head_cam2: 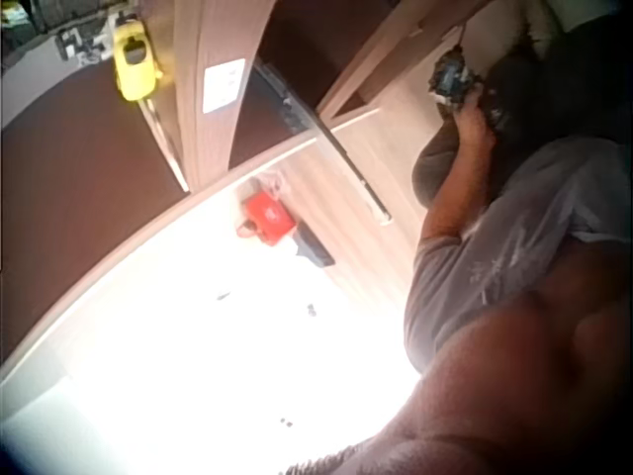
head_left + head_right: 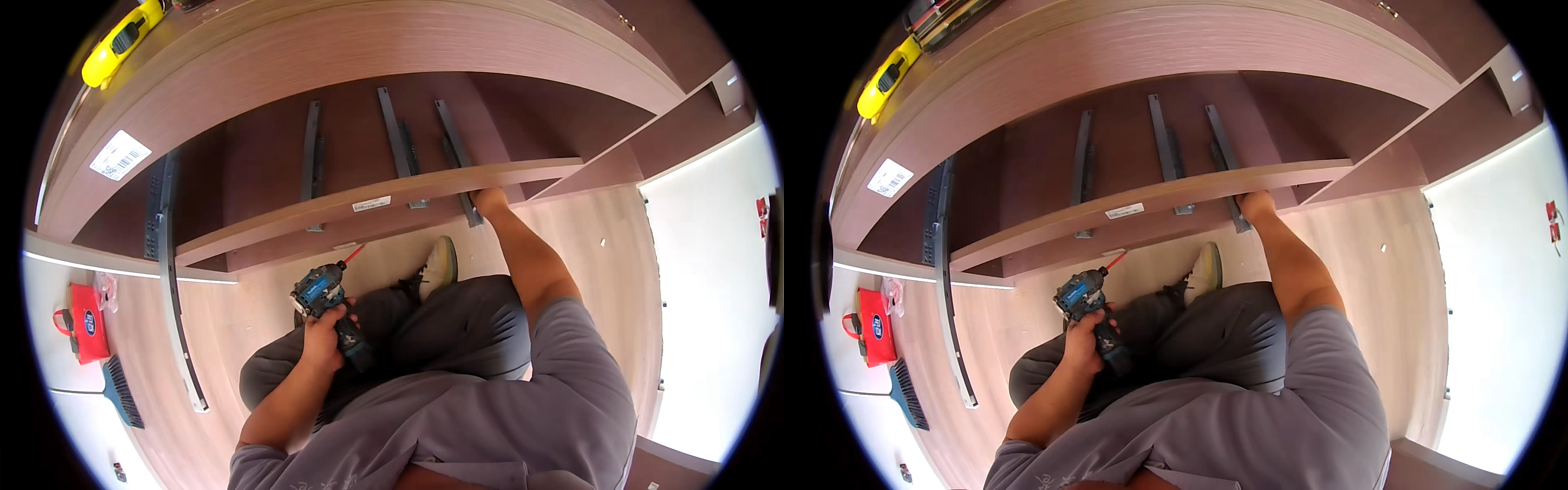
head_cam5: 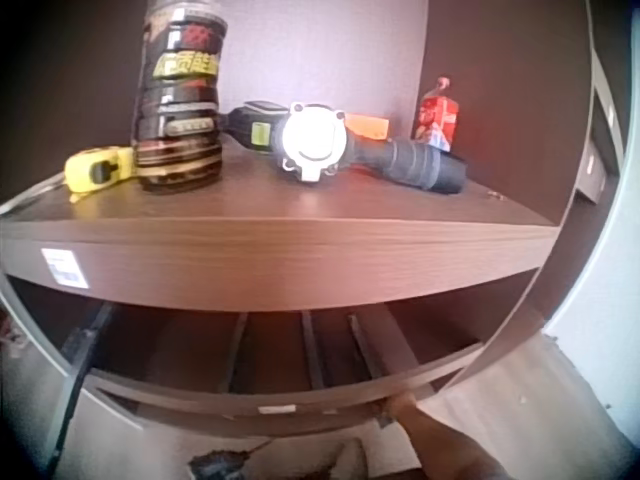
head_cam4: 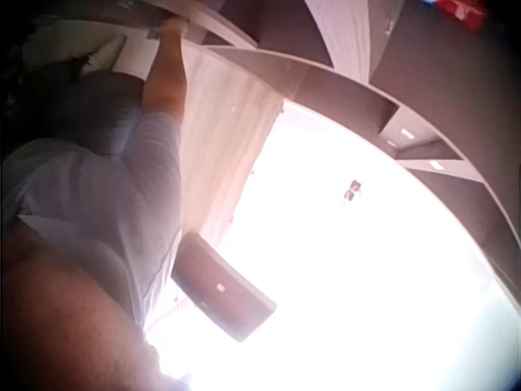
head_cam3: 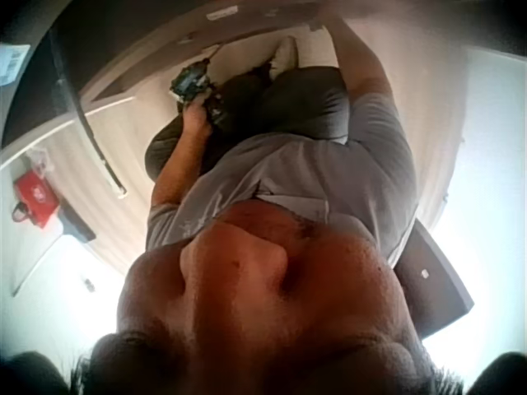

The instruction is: The person installs metal drawer slides into a wooden cabinet using a power drill and a measuring tape, checking the alignment and securing the tracks with screws.

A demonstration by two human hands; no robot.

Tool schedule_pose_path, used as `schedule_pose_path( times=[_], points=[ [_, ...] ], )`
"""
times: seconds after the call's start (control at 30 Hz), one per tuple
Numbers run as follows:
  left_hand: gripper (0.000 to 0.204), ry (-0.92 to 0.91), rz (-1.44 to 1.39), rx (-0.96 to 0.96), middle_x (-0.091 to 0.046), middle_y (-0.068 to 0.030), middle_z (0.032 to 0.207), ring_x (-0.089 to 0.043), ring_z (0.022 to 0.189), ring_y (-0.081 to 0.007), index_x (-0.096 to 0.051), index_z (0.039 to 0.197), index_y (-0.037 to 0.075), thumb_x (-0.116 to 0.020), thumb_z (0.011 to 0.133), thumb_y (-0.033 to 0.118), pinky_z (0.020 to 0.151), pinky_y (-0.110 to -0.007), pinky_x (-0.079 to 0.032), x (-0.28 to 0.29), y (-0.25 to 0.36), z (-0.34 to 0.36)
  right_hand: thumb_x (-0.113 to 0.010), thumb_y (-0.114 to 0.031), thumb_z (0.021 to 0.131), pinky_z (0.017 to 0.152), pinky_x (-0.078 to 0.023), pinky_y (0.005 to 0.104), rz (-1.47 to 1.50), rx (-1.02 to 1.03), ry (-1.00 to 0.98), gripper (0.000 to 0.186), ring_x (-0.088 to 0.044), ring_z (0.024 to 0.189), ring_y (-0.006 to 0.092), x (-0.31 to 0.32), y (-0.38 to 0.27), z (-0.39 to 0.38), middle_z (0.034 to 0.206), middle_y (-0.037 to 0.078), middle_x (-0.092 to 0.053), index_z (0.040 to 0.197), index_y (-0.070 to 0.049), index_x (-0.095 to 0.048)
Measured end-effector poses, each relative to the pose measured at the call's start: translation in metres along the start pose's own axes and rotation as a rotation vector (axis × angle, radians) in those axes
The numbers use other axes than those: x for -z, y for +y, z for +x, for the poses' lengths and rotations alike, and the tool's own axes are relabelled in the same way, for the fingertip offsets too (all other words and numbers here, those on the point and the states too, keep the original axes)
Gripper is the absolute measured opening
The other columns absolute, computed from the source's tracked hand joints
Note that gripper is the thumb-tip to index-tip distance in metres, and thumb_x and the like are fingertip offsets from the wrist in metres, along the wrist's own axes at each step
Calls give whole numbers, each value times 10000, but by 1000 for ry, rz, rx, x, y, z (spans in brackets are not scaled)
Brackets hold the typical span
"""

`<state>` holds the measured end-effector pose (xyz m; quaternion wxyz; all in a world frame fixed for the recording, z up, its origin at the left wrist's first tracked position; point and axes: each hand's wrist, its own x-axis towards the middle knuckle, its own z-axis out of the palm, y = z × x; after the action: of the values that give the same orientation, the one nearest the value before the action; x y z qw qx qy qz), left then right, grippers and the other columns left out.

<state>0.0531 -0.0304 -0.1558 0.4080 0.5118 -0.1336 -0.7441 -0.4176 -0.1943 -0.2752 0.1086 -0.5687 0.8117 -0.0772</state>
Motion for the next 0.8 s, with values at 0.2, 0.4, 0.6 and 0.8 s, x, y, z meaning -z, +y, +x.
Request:
schedule_pose_path(
  times=[0.2,0.4,0.6,0.8],
  points=[
    [244,-19,12,6,-717,-125,1060,-673,776,-208,-627,1168,33,-620,926,66,700,-389,-604,-2,-1,3,-542,-437,983,950,-543,512,-18,-17,74,438,-672,1111,408,-8,13,6,1202,208,-712,1220,-111,-714],
    [247,-9,-40,15,-717,-129,1061,-672,771,-208,-627,1168,31,-623,923,63,698,-389,-603,2,-1,0,-529,-468,983,999,-511,505,42,175,147,484,-633,1203,397,22,-51,-19,1303,190,-677,1277,-118,-689],
    [248,-36,-6,34,-719,-124,1066,-671,770,-208,-630,1165,25,-629,921,67,694,-389,-598,1,-4,0,-478,-490,1013,1117,-411,498,-14,235,-40,531,-540,1335,385,-51,-99,26,1436,173,-600,1382,-138,-624],
    [211,-38,-22,1,-730,-107,1059,-682,784,-193,-651,1135,26,-636,928,63,698,-375,-596,3,-2,-1,-484,-464,1022,1114,-416,483,-19,257,26,523,-539,1331,381,-80,-76,34,1452,172,-578,1431,-150,-574]
  ],
)
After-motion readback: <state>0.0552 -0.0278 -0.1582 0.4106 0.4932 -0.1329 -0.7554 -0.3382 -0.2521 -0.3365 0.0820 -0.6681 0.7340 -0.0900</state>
